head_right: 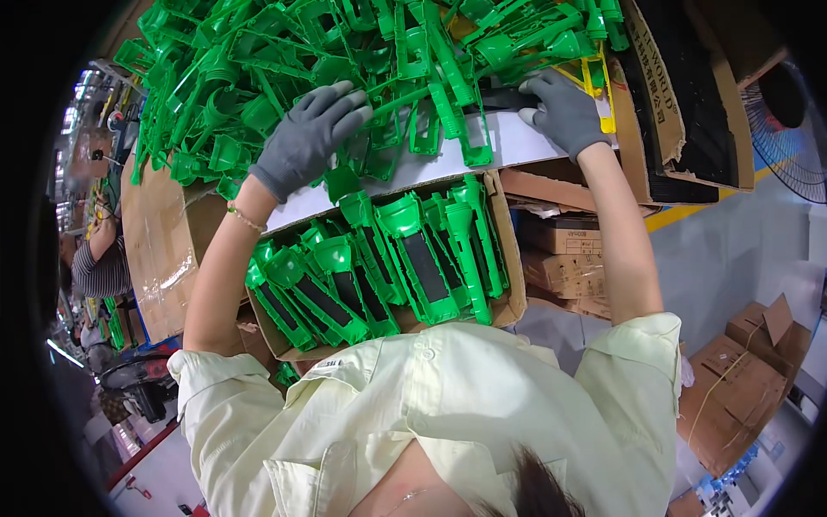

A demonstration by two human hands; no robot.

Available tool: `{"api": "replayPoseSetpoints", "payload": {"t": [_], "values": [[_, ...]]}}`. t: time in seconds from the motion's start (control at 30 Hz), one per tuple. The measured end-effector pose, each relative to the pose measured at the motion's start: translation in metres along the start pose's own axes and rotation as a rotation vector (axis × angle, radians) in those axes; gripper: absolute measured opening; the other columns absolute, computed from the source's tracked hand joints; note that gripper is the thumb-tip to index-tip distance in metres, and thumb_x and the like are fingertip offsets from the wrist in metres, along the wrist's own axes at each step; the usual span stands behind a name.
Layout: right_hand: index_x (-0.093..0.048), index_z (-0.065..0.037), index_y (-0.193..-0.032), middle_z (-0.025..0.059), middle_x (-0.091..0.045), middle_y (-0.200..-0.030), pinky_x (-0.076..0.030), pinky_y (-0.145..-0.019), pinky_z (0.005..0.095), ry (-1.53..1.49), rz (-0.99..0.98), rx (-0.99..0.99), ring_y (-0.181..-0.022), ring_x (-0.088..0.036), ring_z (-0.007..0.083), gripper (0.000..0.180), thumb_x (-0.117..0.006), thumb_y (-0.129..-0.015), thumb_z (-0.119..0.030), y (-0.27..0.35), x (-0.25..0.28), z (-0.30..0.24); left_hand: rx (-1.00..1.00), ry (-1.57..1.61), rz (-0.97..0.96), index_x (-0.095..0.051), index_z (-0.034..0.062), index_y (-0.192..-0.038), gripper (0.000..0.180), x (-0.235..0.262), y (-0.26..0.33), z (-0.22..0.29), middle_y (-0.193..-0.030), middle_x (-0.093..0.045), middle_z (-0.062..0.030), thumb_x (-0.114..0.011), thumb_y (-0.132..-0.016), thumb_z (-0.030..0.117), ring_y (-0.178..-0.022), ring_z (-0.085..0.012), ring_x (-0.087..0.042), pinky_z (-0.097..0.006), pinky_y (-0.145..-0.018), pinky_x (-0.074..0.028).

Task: Assembling black rectangular inserts into green plastic housing frames at an industrial workbench.

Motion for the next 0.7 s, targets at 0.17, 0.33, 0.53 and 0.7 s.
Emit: {"api": "replayPoseSetpoints", "payload": {"t": [0.17, 0.33, 0.53, 0.7], "values": [[-0.061, -0.012, -0.104, 0.0026, -0.059, -0.102, -0.049, -0.078, 0.0326, -0.111, -0.171, -0.125, -0.090, -0.061, 0.0222, 0.036, -0.072, -0.072, -0.022, -0.001, 0.002, -0.002, -0.052, 0.034, 0.010, -0.049, 0.0122, -0.126, 0.046, -0.002, 0.001, -0.005, -0.130, -0.050, -0.0072, -0.056, -0.080, 0.015, -0.123, -0.0269, -0.045, -0.040, -0.105, -0.036], [-0.060, -0.008, -0.105, 0.0043, -0.059, -0.094, -0.048, -0.079, 0.0295, -0.214, -0.235, -0.203, -0.087, -0.060, 0.0173, 0.044, -0.075, -0.068, -0.025, -0.003, 0.003, -0.004, -0.018, 0.121, -0.001, -0.046, 0.0139, -0.130, 0.058, -0.002, -0.009, -0.005, -0.132, -0.049, -0.0084, -0.062, -0.074, 0.015, -0.123, -0.0278, -0.044, -0.042, -0.106, -0.034], [-0.060, -0.011, -0.103, 0.0069, -0.064, -0.097, -0.048, -0.080, 0.0344, -0.166, -0.288, -0.311, -0.090, -0.061, 0.0227, 0.044, -0.074, -0.070, -0.036, -0.001, 0.001, -0.002, 0.045, 0.173, -0.050, -0.047, 0.0141, -0.129, 0.057, -0.001, -0.012, -0.004, -0.131, -0.048, -0.0124, -0.064, -0.075, 0.021, -0.118, -0.0317, -0.046, -0.045, -0.101, -0.037], [-0.061, -0.009, -0.096, 0.0055, -0.065, -0.090, -0.047, -0.074, 0.0337, -0.149, -0.258, -0.358, -0.083, -0.062, 0.0223, 0.038, -0.073, -0.072, -0.036, 0.003, 0.000, -0.007, 0.134, 0.237, -0.132, -0.048, 0.0138, -0.128, 0.059, 0.000, -0.018, 0.001, -0.126, -0.051, -0.0128, -0.066, -0.072, 0.022, -0.113, -0.0328, -0.049, -0.045, -0.097, -0.040]]}}
Point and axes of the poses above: each hand's wrist, its own y-axis away from the middle knuckle, its own x-axis out of the back of the hand, z = x × y, the point moved 1 cm from there along -y, towards the middle knuckle
